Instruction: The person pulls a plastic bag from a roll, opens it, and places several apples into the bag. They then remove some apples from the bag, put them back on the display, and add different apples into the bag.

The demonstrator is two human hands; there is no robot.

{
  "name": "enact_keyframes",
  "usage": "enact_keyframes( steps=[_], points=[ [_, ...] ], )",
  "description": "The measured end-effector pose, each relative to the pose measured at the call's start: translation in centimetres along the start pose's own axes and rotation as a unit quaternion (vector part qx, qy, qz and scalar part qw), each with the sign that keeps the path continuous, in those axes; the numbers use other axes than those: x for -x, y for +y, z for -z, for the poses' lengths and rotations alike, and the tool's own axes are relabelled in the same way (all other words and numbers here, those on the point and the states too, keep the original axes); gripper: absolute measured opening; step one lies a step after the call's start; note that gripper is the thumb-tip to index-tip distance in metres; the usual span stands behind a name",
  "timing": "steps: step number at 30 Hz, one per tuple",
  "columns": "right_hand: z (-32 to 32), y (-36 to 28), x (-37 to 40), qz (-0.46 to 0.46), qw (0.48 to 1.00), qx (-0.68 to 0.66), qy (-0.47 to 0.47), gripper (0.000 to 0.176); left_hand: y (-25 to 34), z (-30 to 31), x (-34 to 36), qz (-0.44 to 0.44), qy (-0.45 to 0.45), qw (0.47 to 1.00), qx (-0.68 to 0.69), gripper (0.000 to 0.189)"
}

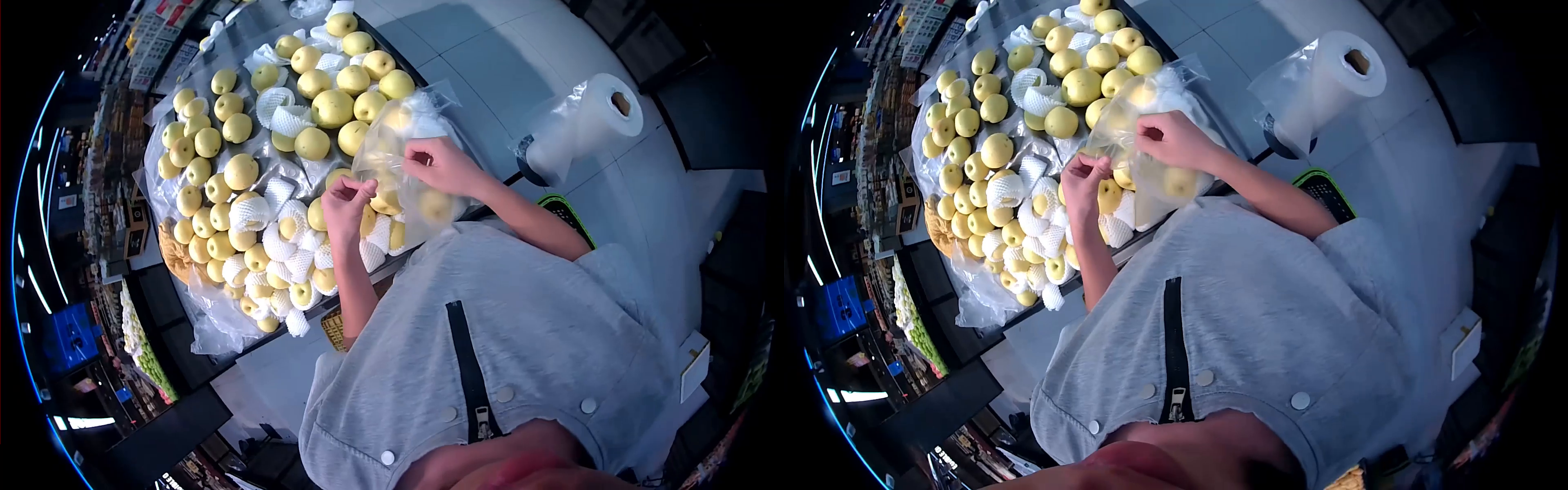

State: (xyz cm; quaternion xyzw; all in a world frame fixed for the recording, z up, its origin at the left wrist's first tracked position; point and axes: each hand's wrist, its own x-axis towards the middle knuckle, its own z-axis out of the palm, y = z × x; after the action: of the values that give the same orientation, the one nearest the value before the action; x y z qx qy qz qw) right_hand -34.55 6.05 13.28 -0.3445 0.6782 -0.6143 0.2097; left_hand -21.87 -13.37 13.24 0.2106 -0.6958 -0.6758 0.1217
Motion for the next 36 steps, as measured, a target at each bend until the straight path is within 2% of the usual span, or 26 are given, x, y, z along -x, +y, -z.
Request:
enact_keyframes(
  steps=[4,8,13,20,25,28,30,31,34,35,36],
  points=[
    [2.2,0.7,-0.4,0.010,0.998,0.035,0.051,0.015,0.2,0.3,0.0,0.012,0.012,1.000,-0.018,0.024],
    [5.4,0.6,-1.0,0.032,0.988,0.081,0.126,0.016,0.1,0.5,-0.5,0.000,0.024,0.999,-0.022,0.015],
    [9.3,0.5,-0.5,0.034,0.981,0.112,0.156,0.017,1.1,0.4,-0.3,-0.012,0.050,0.998,-0.023,0.015],
    [9.8,0.8,0.2,0.049,0.952,0.210,0.217,0.016,1.4,-1.0,0.4,-0.027,0.046,0.998,-0.028,0.017],
    [9.2,1.2,0.2,0.089,0.929,0.276,0.230,0.015,1.9,1.7,0.7,-0.077,0.055,0.980,-0.175,0.018],
    [8.3,1.6,0.0,0.150,0.875,0.378,0.260,0.013,4.1,1.3,1.5,-0.167,0.083,0.927,-0.326,0.015],
    [7.6,1.1,-0.3,0.155,0.872,0.381,0.265,0.013,4.6,1.8,1.4,-0.196,0.124,0.899,-0.370,0.014],
    [7.2,0.8,-0.4,0.157,0.870,0.383,0.268,0.013,4.9,1.7,1.2,-0.186,0.161,0.904,-0.350,0.014],
    [5.9,0.0,-1.0,0.149,0.894,0.335,0.258,0.013,5.1,0.8,0.4,-0.138,0.222,0.959,-0.110,0.023],
    [5.5,-0.2,-1.2,0.154,0.901,0.315,0.255,0.013,5.4,0.0,0.5,-0.113,0.219,0.966,-0.082,0.030],
    [5.1,-0.4,-1.4,0.161,0.908,0.296,0.251,0.014,5.7,-1.2,0.5,-0.112,0.185,0.976,-0.005,0.027]
  ],
)
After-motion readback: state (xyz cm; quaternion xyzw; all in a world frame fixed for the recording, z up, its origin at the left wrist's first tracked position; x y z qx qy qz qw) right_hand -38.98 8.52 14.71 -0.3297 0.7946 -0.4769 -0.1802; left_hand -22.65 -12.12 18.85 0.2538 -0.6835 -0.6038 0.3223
